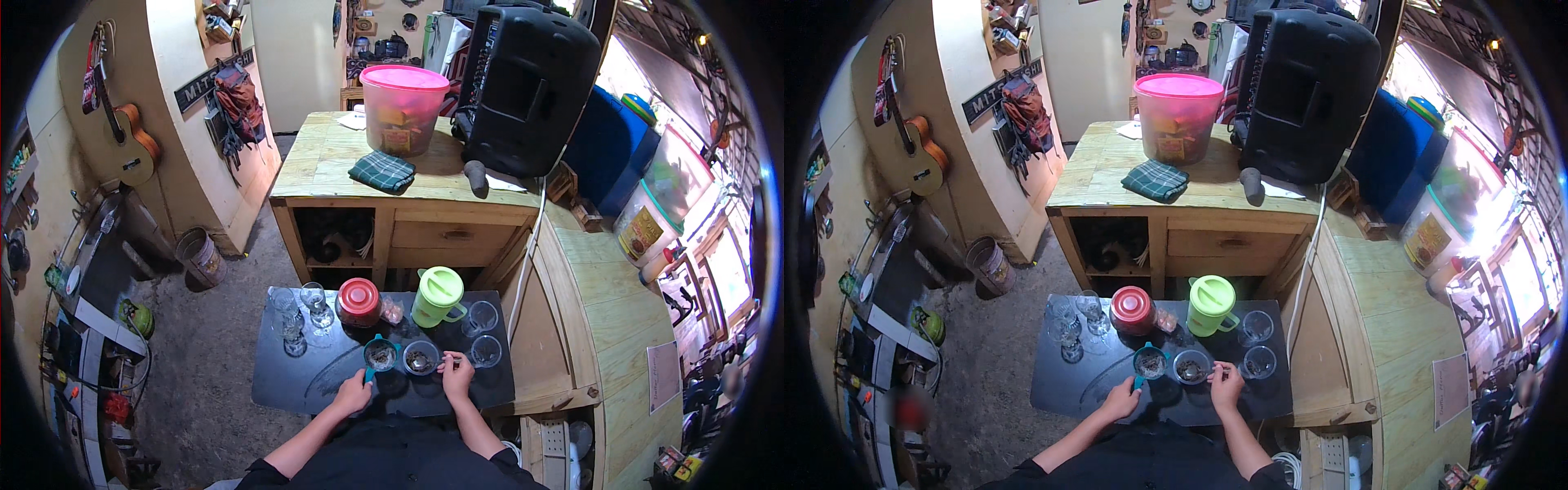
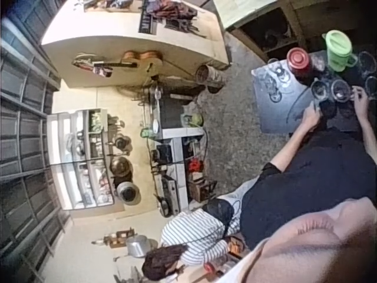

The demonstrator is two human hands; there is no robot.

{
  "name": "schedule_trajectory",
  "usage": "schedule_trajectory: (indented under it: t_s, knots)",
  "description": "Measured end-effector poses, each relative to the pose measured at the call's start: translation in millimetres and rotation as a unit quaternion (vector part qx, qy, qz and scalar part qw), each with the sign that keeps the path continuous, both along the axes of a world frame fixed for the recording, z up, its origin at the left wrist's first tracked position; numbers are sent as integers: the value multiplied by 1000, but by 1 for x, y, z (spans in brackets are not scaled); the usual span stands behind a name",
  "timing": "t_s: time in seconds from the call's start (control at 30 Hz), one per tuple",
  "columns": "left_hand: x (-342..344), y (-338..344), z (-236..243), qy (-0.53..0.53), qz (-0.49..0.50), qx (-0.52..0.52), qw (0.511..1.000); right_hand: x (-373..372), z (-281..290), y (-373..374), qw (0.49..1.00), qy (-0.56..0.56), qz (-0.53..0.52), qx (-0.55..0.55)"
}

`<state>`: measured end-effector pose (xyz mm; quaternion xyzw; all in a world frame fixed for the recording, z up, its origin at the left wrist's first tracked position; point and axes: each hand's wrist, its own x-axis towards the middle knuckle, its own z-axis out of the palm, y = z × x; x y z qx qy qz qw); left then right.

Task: The recorder is mixing various powders and liquids into multiple small cups using a spoon in a prep area.

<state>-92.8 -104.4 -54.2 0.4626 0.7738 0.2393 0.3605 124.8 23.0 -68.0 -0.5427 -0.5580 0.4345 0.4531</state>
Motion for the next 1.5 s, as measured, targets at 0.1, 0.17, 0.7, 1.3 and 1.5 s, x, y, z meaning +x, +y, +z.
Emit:
schedule_trajectory:
  t_s: [0.1,0.17,0.7,1.3,1.5]
  knots:
    - [1,1,3,-8,-6,-9,1000,8,-3,0,998,55,-16,-23]
    - [0,0,-2,-4,-3,-1,1000,11,-3,2,994,95,-36,-49]
    - [-1,1,2,3,-7,-19,1000,-22,3,1,954,-175,93,225]
    - [1,1,5,-1,-4,-21,1000,-8,-15,16,996,70,26,-41]
    - [1,1,7,1,0,-31,1000,6,-6,15,990,120,-11,-67]
